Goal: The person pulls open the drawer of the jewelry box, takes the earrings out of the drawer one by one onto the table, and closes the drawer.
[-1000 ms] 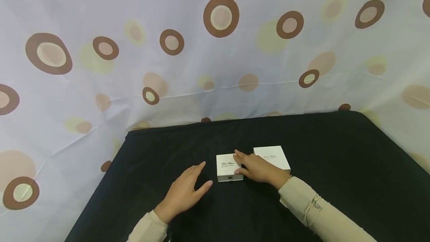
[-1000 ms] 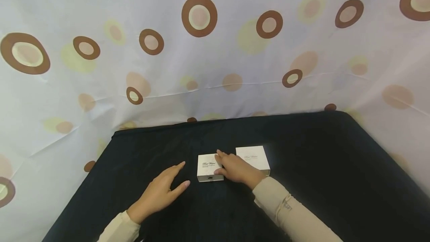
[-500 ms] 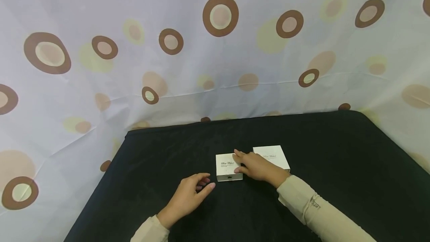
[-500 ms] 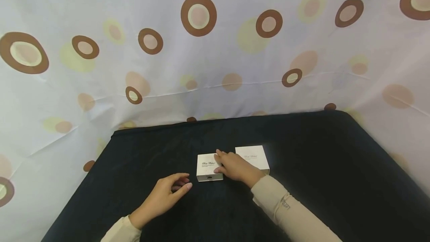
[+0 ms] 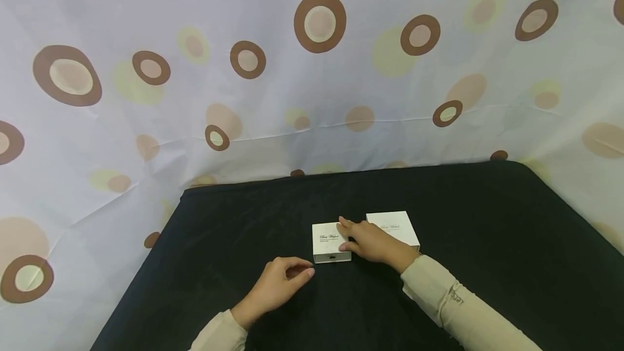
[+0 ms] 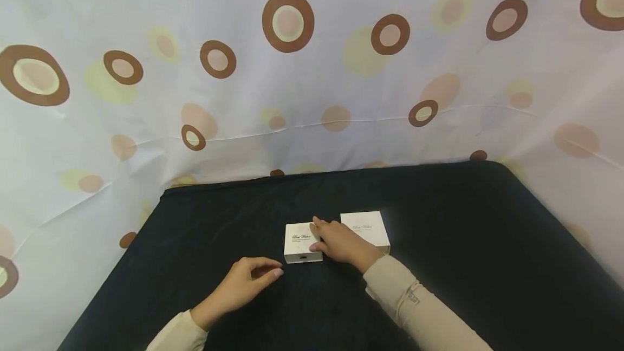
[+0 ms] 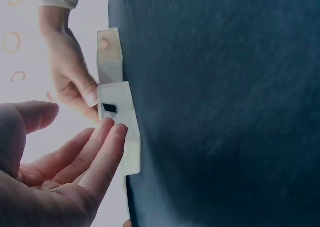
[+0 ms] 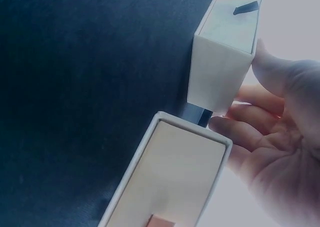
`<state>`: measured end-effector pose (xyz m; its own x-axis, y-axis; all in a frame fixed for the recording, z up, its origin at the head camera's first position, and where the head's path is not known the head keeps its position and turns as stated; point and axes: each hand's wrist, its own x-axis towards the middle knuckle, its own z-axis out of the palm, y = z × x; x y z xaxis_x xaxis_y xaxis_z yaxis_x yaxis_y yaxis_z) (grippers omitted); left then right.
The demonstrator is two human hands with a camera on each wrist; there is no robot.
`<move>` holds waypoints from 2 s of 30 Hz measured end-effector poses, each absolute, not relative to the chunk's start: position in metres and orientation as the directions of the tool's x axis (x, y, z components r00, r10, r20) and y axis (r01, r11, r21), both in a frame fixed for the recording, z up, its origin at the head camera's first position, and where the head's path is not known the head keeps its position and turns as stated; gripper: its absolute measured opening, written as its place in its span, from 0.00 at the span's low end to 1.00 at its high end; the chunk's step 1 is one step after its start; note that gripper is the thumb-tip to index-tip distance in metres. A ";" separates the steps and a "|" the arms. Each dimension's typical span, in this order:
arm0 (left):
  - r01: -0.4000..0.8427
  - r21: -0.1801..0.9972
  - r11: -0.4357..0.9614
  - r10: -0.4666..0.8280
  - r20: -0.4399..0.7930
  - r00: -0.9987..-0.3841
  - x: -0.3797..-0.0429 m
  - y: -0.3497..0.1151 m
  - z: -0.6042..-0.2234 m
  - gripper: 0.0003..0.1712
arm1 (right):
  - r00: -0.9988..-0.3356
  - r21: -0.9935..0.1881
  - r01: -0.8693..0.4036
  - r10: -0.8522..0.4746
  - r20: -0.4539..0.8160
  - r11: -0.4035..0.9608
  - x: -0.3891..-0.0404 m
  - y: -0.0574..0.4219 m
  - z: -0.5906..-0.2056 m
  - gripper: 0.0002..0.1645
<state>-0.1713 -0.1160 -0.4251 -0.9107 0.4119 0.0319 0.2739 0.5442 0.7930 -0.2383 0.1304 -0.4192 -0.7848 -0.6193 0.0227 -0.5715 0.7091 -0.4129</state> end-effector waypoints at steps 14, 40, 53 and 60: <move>-0.047 0.950 0.310 0.434 -0.185 -0.882 -0.175 -0.105 -0.435 0.18 | -0.789 -0.430 -0.560 -0.614 0.018 0.708 -0.240 0.130 -0.419 0.34; -0.345 0.928 0.138 0.438 -0.370 -0.819 -0.185 -0.085 -0.442 0.21 | -0.804 -0.430 -0.534 -0.595 -0.011 0.728 -0.240 0.129 -0.417 0.35; -0.424 0.900 0.101 0.405 -0.426 -0.809 -0.194 -0.076 -0.443 0.22 | -0.804 -0.429 -0.534 -0.594 -0.009 0.729 -0.241 0.130 -0.419 0.35; -0.465 0.885 0.037 0.401 -0.439 -0.804 -0.196 -0.070 -0.446 0.22 | -0.797 -0.443 -0.542 -0.604 0.001 0.714 -0.241 0.129 -0.419 0.35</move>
<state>-0.1956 -0.0704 -0.4461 -0.8041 0.4008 -0.4390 -0.4647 0.0368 0.8847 -0.2406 0.1292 -0.4192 -0.7968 -0.6042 0.0011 -0.5420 0.7140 -0.4431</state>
